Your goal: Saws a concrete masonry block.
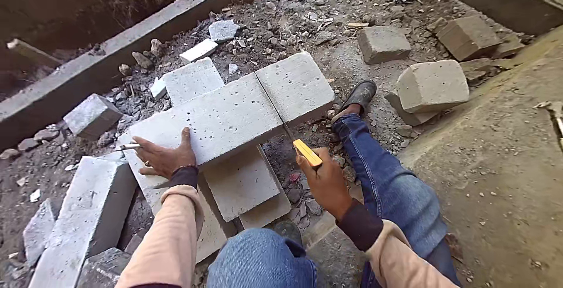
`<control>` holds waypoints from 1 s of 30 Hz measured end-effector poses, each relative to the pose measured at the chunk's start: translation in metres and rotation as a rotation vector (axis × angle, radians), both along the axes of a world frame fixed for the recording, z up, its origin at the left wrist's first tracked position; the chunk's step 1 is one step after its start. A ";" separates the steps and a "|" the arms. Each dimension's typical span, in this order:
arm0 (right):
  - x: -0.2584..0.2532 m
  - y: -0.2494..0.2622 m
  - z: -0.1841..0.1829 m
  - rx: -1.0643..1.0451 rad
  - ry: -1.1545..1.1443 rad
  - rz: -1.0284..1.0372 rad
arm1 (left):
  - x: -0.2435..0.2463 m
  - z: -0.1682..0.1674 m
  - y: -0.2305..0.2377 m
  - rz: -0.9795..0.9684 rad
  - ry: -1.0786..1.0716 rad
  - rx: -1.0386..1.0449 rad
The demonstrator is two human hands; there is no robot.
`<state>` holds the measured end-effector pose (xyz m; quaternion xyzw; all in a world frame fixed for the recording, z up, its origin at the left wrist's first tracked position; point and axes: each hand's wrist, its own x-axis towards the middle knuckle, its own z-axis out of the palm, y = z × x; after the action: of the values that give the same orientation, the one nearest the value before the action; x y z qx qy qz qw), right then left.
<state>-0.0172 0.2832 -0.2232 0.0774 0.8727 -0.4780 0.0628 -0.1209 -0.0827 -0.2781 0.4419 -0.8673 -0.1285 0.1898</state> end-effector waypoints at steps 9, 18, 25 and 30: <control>0.157 0.062 0.015 -0.079 -0.008 -0.013 | -0.006 0.002 -0.001 -0.022 -0.048 0.009; -0.009 -0.005 0.021 -0.176 -0.104 0.057 | -0.005 0.001 -0.007 -0.045 -0.025 -0.010; 0.109 0.040 0.006 -0.142 -0.044 0.015 | -0.008 0.012 0.000 -0.062 -0.033 0.023; -0.044 -0.014 0.009 -0.197 -0.125 0.041 | -0.006 0.004 -0.004 -0.023 -0.016 0.016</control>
<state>-0.0608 0.2689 -0.2144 0.0828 0.8173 -0.5543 0.1342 -0.1269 -0.0865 -0.2745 0.4342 -0.8728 -0.1340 0.1781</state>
